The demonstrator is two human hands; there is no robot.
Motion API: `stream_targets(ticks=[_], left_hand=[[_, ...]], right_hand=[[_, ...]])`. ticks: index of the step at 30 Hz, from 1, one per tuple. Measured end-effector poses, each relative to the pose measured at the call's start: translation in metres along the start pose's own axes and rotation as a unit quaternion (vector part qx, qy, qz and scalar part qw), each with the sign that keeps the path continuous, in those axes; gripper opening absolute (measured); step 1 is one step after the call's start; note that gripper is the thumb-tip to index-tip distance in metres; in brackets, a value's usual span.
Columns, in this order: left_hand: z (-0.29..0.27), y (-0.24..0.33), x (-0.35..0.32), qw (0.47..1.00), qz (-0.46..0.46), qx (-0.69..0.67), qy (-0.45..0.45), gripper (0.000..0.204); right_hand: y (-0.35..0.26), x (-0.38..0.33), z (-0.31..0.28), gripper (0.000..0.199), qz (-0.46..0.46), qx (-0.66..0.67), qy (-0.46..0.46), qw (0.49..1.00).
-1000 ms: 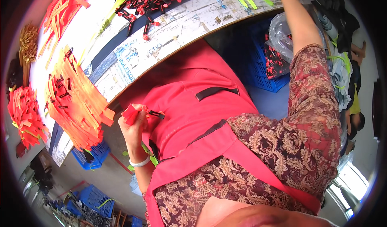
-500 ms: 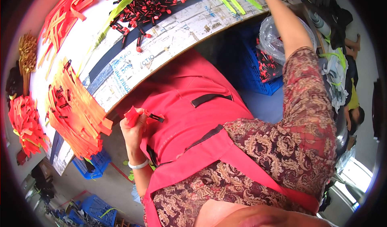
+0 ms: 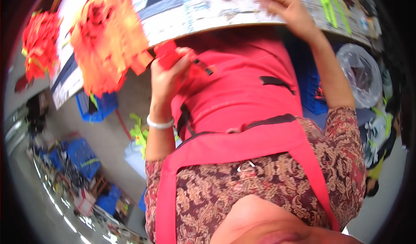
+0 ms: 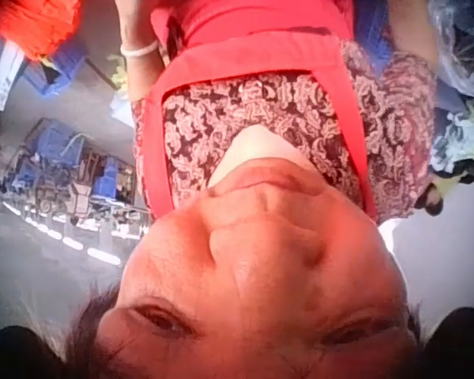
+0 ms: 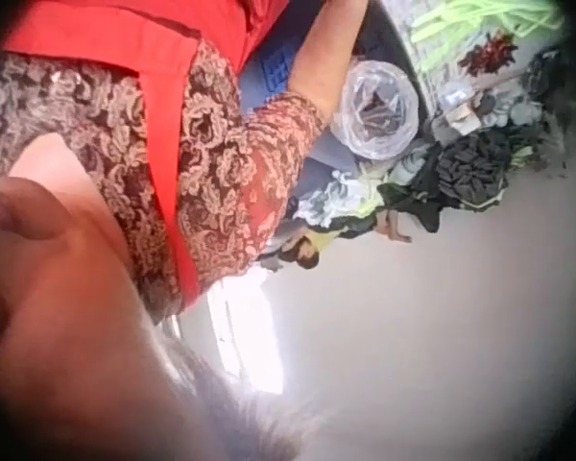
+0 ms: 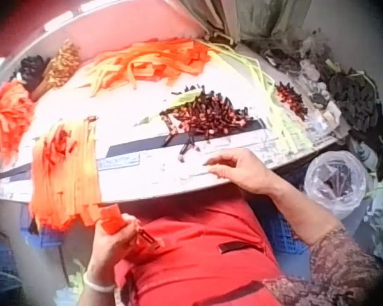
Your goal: Assembling fabric straps by attaching black plastic buckles or clips to orange fabric pieces at a workbench.
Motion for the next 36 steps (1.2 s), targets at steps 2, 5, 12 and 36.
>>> stream_targets(ticks=[2, 5, 12, 36], left_hand=[[0.007, 0.003, 0.001, 0.999, 0.002, -0.036, -0.016, 0.016], [-0.006, 0.008, -0.007, 0.998, 0.025, -0.056, 0.006, 0.015], [-0.025, 0.015, -0.012, 0.99, 0.063, -0.123, 0.018, 0.017], [-0.037, 0.009, -0.007, 0.991, 0.019, -0.127, -0.044, 0.014]], right_hand=[[-0.026, -0.014, 0.088, 0.029, 0.007, 0.06, -0.105, 0.993], [-0.05, -0.021, 0.152, 0.05, 0.012, 0.089, -0.19, 0.978], [-0.071, -0.017, 0.189, 0.051, 0.026, 0.131, -0.143, 0.981], [-0.071, 0.013, 0.203, 0.016, 0.117, 0.253, -0.178, 0.944]])
Point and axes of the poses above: each hand's wrist, its own x-axis towards the middle knuckle, its own z-axis out of the palm, y = z × x, the point moved 10 cm from there along x, towards the middle knuckle, and after that the axes turned 4 degrees about -z, right-handed, at the moved point
